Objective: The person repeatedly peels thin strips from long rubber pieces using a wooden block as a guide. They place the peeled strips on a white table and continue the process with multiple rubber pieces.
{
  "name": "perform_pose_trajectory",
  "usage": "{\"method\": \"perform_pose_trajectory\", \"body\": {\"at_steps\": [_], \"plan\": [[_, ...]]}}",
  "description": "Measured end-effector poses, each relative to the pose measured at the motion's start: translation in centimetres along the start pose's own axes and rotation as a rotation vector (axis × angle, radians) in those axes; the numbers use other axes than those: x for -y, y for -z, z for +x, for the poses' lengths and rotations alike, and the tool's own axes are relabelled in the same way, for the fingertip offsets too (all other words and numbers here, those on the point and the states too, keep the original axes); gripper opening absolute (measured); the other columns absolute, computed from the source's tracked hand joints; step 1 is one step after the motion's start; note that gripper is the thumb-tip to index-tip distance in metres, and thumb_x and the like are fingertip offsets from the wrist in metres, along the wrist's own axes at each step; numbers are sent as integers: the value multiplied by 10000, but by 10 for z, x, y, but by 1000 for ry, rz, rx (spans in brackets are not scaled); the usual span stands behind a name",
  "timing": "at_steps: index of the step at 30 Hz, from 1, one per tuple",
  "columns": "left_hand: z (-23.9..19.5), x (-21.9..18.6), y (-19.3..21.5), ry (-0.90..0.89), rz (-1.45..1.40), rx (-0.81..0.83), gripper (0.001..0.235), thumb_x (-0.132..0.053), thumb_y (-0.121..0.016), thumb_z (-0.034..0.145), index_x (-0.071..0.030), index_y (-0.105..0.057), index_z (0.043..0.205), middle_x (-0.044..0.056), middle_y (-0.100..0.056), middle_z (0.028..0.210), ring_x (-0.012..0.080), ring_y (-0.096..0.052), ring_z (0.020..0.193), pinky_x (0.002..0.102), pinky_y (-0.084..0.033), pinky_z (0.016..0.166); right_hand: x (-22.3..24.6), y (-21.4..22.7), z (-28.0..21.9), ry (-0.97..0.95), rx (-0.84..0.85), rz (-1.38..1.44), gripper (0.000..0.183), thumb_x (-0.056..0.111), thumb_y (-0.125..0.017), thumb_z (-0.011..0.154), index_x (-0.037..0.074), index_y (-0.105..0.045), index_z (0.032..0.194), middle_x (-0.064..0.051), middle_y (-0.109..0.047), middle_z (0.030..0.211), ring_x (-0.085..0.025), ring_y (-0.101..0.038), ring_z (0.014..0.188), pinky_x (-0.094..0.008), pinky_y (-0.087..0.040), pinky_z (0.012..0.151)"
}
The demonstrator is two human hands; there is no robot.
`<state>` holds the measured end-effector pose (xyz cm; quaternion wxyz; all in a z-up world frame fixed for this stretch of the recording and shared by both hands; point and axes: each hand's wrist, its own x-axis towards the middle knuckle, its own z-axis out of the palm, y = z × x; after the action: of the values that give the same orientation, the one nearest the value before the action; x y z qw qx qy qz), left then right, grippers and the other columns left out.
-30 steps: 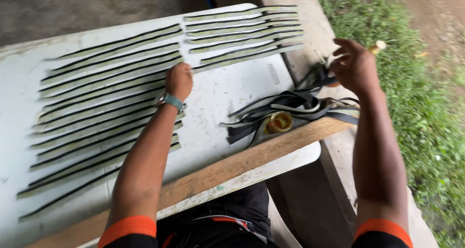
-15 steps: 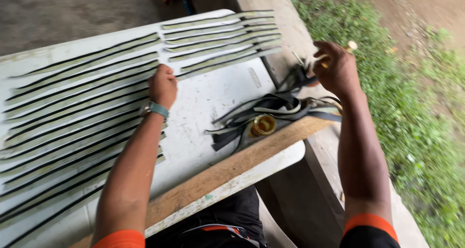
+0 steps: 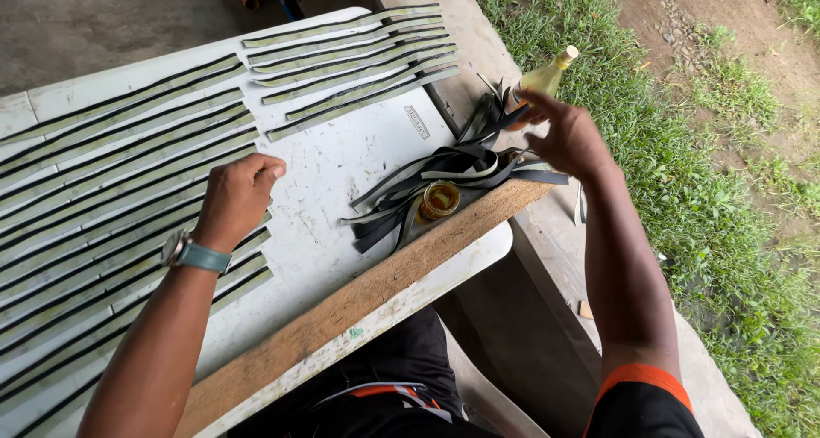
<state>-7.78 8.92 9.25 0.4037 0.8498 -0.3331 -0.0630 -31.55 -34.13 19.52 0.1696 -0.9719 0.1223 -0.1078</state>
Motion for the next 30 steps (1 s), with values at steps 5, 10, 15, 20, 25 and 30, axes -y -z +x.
{"method": "perform_pose_trajectory", "body": {"at_steps": [5,10,15,20,25,30], "plan": [[-43,-22,12,-79,-157,-104,252,-225,-761,940,8,-669,914,122,-767,772,156,-748,658,292,-527,525,11,-46,-9,99,81,-114,797,-63,-650,772,162,-502,1522,-64,-773,1169,-278,-692,1111,-403,-541,1000],[-54,-43,11,-60,-241,-78,256,-222,-715,975,-23,-669,1130,117,-779,773,151,-758,701,282,-553,582,15,-49,-7,-83,95,-35,706,12,-694,884,213,-496,1531,-47,-775,1092,-207,-756,940,-358,-607,951],[-47,-61,-10,-330,-295,-134,185,-215,-721,1000,-32,-736,1021,104,-789,906,183,-775,838,277,-613,753,7,-21,-3,-128,-242,281,674,-32,-724,923,53,-461,1538,-95,-769,1053,-183,-759,905,-358,-631,835],[-24,-93,-45,-422,-379,-113,196,-224,-713,997,-35,-740,1040,88,-790,944,192,-780,886,302,-619,786,7,7,10,108,-558,990,826,-64,-803,980,2,-308,1639,-144,-753,1127,-208,-759,1054,-315,-644,941],[2,-125,-66,-506,-382,-121,205,-212,-717,989,-19,-728,1058,111,-778,1006,227,-769,939,342,-609,830,21,36,28,316,-656,1055,878,-88,-817,1027,41,-187,1626,-142,-749,1103,-215,-748,999,-331,-663,882],[15,-168,-74,-551,-346,-79,299,-278,-746,994,-52,-701,1184,122,-743,1167,258,-729,1114,387,-583,962,68,61,57,342,-706,947,453,-82,-807,1007,25,-479,1300,-36,-686,983,-128,-689,869,-287,-604,774]]}}
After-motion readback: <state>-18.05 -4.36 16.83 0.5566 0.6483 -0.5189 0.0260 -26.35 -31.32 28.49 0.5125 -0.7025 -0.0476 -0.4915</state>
